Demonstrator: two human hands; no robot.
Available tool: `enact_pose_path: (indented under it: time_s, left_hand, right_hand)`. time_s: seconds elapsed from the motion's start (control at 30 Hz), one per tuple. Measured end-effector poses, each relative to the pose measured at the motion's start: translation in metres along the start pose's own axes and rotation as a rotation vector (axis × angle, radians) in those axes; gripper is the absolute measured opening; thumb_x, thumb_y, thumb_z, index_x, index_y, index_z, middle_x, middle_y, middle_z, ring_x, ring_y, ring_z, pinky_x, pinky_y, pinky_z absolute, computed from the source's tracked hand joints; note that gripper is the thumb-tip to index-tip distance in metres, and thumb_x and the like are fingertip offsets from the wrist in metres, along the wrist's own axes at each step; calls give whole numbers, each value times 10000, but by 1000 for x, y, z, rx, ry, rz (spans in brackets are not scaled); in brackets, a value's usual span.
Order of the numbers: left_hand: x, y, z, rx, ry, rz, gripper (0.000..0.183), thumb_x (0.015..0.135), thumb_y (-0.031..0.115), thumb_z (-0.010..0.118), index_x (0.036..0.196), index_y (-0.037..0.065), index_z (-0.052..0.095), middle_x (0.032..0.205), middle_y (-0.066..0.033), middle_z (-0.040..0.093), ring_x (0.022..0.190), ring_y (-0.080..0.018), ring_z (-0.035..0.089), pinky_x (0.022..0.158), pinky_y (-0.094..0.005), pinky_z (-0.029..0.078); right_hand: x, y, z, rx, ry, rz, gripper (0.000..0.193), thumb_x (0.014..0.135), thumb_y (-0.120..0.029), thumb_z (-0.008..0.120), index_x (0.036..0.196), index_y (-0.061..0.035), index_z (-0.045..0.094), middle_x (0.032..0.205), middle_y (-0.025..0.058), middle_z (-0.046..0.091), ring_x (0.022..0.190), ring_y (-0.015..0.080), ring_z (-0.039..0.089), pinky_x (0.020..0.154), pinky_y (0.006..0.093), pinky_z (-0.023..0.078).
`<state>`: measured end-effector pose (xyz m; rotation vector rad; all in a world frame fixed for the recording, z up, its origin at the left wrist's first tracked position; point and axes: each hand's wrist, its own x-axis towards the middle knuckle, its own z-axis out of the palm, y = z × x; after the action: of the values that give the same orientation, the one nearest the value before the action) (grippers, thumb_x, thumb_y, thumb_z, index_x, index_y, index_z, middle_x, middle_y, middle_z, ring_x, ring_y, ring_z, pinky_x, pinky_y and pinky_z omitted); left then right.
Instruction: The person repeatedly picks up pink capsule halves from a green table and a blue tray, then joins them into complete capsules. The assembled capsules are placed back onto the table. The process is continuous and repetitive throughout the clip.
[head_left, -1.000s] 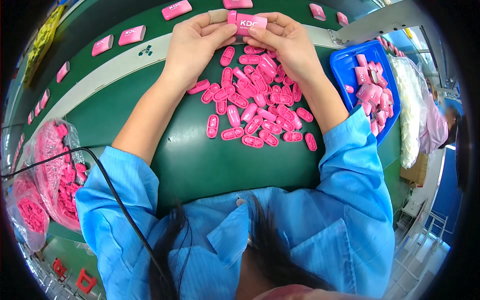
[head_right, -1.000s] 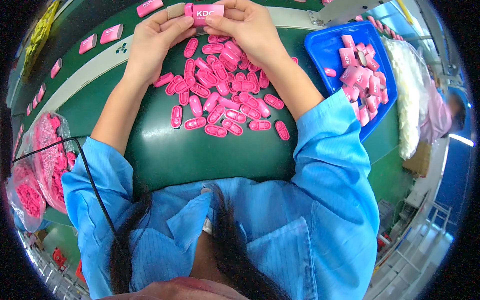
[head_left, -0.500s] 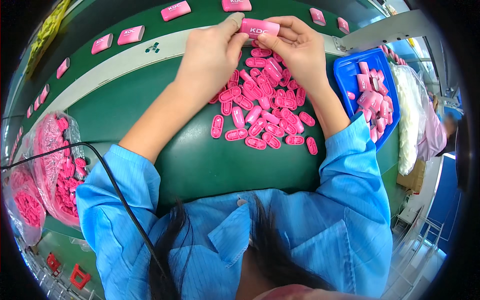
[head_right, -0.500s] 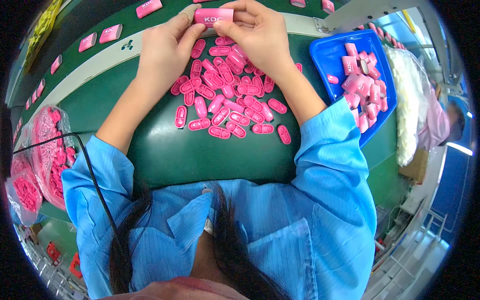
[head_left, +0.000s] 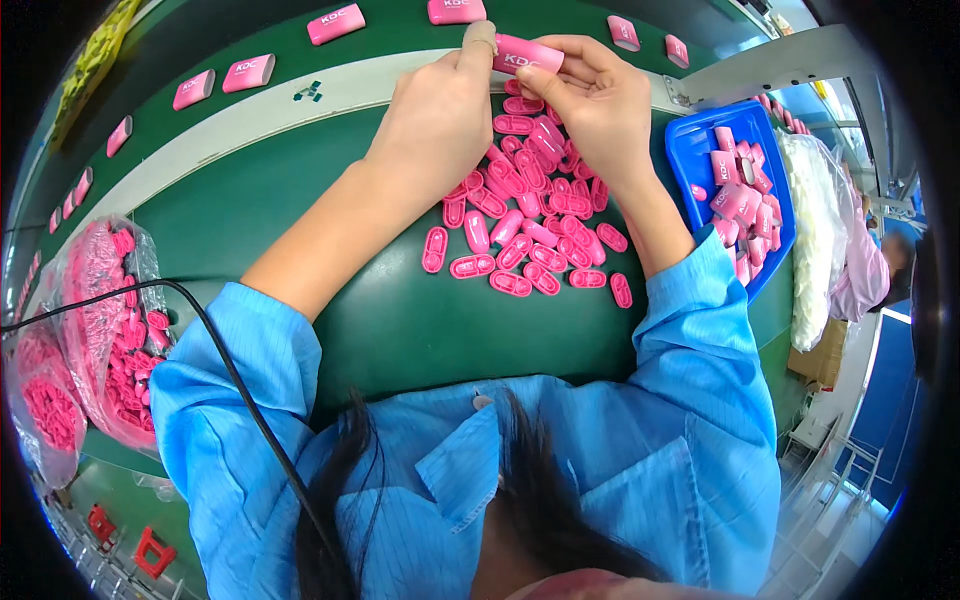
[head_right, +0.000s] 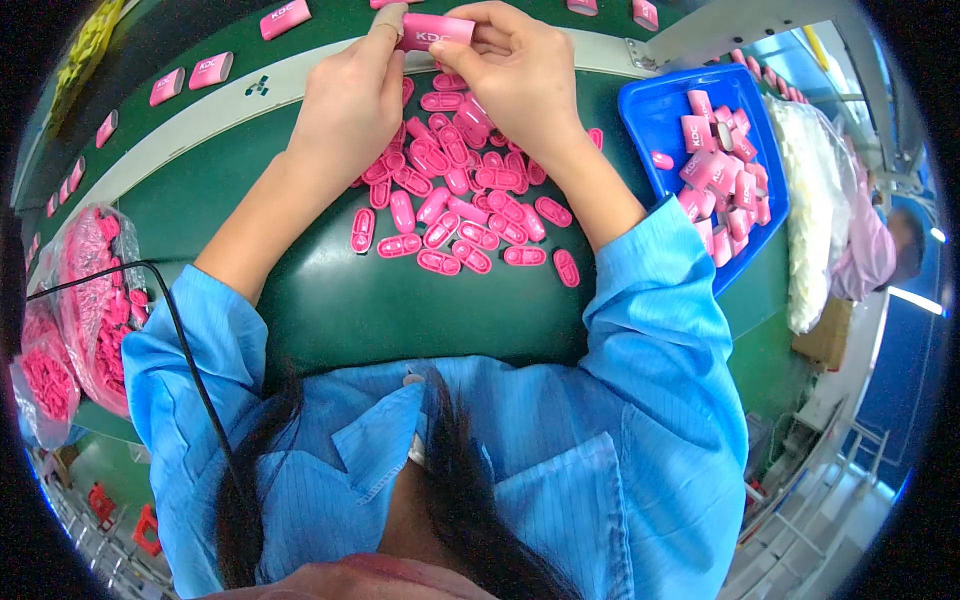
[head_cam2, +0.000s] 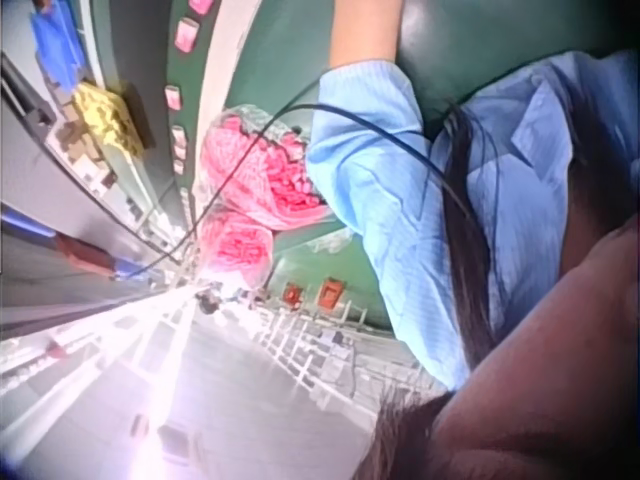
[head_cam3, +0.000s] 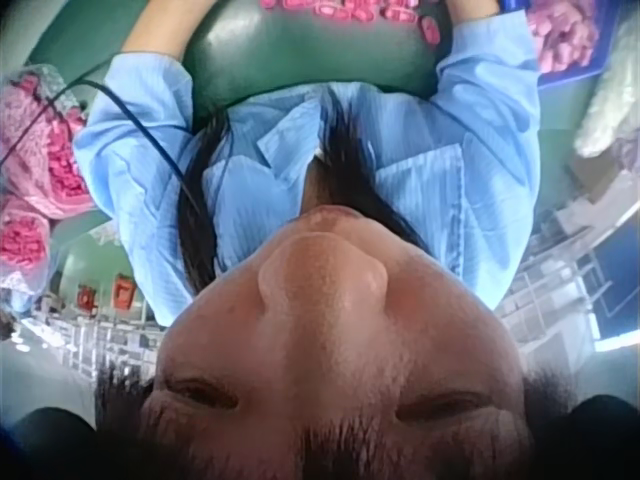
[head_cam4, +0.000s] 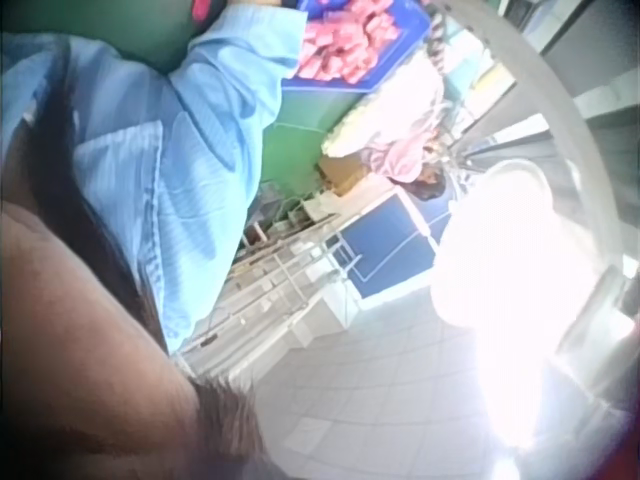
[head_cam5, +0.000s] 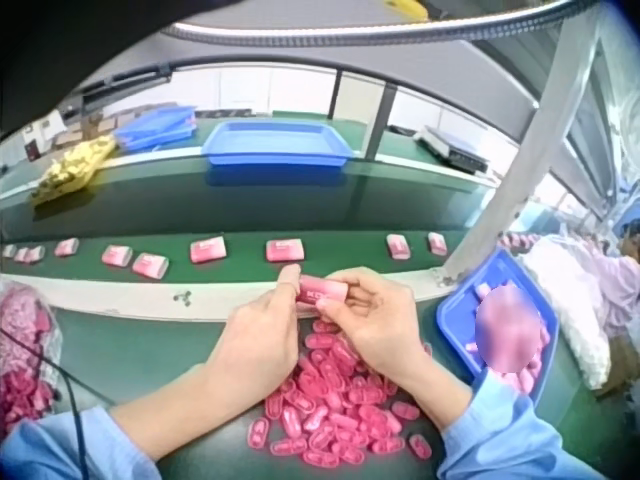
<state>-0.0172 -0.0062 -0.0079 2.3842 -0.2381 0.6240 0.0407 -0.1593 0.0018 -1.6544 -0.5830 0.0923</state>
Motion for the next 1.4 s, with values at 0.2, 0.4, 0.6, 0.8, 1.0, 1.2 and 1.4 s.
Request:
enact_pose_path:
  time_s: [0.2, 0.4, 0.6, 0.8, 1.0, 1.2, 1.4]
  left_hand:
    - [19, -17, -19, 32, 77, 181, 394, 744, -56, 532, 1132, 11, 537, 1167, -152, 557, 1089, -334, 506, 937, -399, 421]
    - [-1, -23, -34, 45, -361, 438, 342, 699, -68, 580, 1014, 57, 631, 1140, -90, 602, 1086, -297, 529, 927, -362, 449]
    - [-7, -8, -40, 212, -346, 196, 274, 742, -1, 620, 1007, 64, 637, 970, -76, 617, 867, -248, 605, 760, -342, 500]
    - [7, -18, -29, -224, -291, -154, 290, 817, 75, 631, 1102, 35, 600, 959, -57, 633, 800, -148, 633, 717, -277, 504]
    - [17, -16, -16, -932, -262, -510, 296, 859, 85, 612, 1119, -50, 568, 981, -104, 634, 878, -157, 642, 821, -249, 519]
    - [10, -13, -7, -770, -190, -470, 370, 889, 94, 572, 1207, -84, 507, 1040, -138, 625, 914, -170, 637, 845, -248, 512]
    - [7, -17, -2, -856, -176, -442, 365, 890, 106, 581, 1197, -81, 522, 1035, -127, 632, 920, -166, 635, 822, -249, 514]
  right_hand:
    - [58, 30, -34, -266, -6, 146, 310, 843, -115, 643, 1103, 37, 572, 948, 78, 655, 824, 113, 627, 722, 235, 511]
    - [101, 41, -44, -381, 70, 206, 250, 835, -165, 621, 1000, 23, 631, 780, 106, 657, 627, 147, 617, 554, 261, 505]
    - [106, 58, -98, -1238, 18, 8, 280, 784, -191, 605, 1010, -33, 649, 925, 214, 647, 944, 353, 610, 827, 411, 486]
    - [67, 12, -76, -798, 63, 31, 277, 755, -189, 686, 965, -12, 647, 887, 161, 661, 833, 261, 640, 745, 337, 511]
    - [21, -5, -26, 69, -214, 178, 340, 840, -80, 637, 1157, 10, 554, 1023, 93, 638, 908, 137, 622, 783, 245, 505]
    - [7, 1, -13, 4, -128, -3, 311, 834, -47, 642, 1122, 38, 565, 1010, 102, 637, 918, 122, 613, 826, 239, 503]
    - [4, 4, -11, 1, -93, -13, 313, 835, -44, 639, 1123, 49, 561, 1005, 107, 640, 906, 122, 616, 828, 239, 502]
